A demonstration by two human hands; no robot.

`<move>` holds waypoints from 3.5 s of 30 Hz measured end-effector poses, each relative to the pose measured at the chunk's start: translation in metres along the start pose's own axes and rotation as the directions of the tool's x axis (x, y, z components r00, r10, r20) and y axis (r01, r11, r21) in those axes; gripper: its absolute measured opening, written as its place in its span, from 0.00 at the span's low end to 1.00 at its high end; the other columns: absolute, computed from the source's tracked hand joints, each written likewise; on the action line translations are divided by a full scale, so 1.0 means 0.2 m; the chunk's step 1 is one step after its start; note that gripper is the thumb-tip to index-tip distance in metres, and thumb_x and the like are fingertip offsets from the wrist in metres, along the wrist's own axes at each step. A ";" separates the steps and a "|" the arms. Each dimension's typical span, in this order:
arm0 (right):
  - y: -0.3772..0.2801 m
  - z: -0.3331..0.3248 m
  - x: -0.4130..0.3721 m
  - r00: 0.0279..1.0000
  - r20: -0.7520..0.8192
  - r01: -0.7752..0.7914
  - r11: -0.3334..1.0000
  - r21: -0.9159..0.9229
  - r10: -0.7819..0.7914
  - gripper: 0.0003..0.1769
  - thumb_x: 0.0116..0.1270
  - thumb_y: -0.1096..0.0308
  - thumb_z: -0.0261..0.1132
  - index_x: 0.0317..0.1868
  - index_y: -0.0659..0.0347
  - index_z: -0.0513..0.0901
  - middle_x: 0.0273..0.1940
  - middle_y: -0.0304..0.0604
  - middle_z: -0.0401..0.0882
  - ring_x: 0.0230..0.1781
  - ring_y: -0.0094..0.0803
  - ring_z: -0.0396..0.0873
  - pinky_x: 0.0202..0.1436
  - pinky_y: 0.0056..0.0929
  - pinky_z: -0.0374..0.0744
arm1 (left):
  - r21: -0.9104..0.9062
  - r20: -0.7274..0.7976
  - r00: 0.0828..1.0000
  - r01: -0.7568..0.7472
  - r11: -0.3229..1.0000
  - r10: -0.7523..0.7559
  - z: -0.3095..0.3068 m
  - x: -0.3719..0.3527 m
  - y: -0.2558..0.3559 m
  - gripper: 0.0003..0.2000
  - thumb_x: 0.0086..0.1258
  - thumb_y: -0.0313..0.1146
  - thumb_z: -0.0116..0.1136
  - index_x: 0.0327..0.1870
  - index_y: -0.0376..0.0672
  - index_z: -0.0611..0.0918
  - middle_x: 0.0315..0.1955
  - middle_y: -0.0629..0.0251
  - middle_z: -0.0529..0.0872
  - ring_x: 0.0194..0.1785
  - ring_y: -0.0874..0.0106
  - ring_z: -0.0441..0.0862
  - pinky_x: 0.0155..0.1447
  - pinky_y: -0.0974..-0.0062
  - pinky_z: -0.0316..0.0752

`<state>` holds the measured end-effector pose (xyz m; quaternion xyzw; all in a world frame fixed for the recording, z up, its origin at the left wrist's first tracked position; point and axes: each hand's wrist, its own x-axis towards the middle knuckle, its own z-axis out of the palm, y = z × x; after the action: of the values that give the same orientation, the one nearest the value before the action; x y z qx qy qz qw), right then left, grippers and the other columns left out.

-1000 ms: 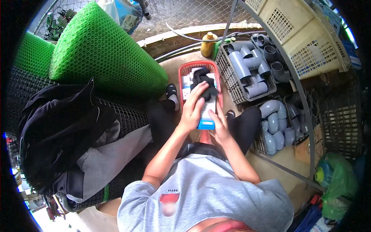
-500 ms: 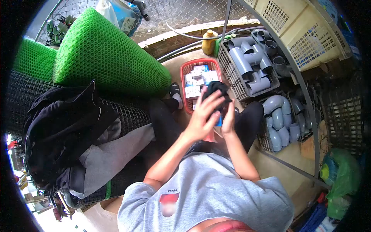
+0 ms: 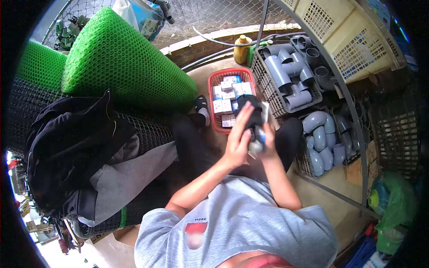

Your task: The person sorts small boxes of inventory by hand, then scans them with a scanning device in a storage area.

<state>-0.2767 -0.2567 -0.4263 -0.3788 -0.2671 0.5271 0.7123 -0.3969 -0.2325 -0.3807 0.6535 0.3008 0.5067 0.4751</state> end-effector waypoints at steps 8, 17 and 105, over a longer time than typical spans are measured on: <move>0.04 -0.12 -0.02 0.993 0.049 -0.113 0.968 0.223 0.105 0.38 0.80 0.43 0.46 0.74 0.67 0.71 0.62 0.48 0.81 0.58 0.39 0.83 0.63 0.41 0.81 | 0.075 0.242 0.968 -0.091 0.993 0.070 -0.04 -0.01 -0.03 0.31 0.71 0.31 0.48 0.77 0.34 0.70 0.77 0.47 0.70 0.82 0.52 0.62 0.85 0.56 0.51; 0.19 -0.17 0.04 0.995 -0.047 -0.069 0.951 0.302 0.087 0.35 0.79 0.52 0.52 0.76 0.70 0.67 0.69 0.53 0.77 0.69 0.43 0.77 0.74 0.40 0.72 | -0.334 0.017 0.753 0.624 0.706 -0.658 -0.02 -0.14 -0.18 0.16 0.77 0.42 0.67 0.52 0.36 0.86 0.43 0.66 0.89 0.46 0.78 0.85 0.52 0.74 0.81; 1.95 -0.17 1.82 0.966 0.138 0.212 -0.363 -0.907 0.219 0.43 0.60 0.36 0.72 0.67 0.57 0.78 0.66 0.52 0.75 0.73 0.49 0.67 0.74 0.81 0.51 | 0.159 0.067 0.719 0.677 0.718 -0.692 -0.63 -0.19 -1.01 0.15 0.70 0.24 0.58 0.56 0.39 0.85 0.48 0.53 0.89 0.50 0.57 0.89 0.52 0.67 0.82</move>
<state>-0.3535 0.1420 -0.7725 -0.7281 -0.6735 0.1207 0.0417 -0.5092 -0.1512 -0.5772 0.5533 0.5225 0.2345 0.6049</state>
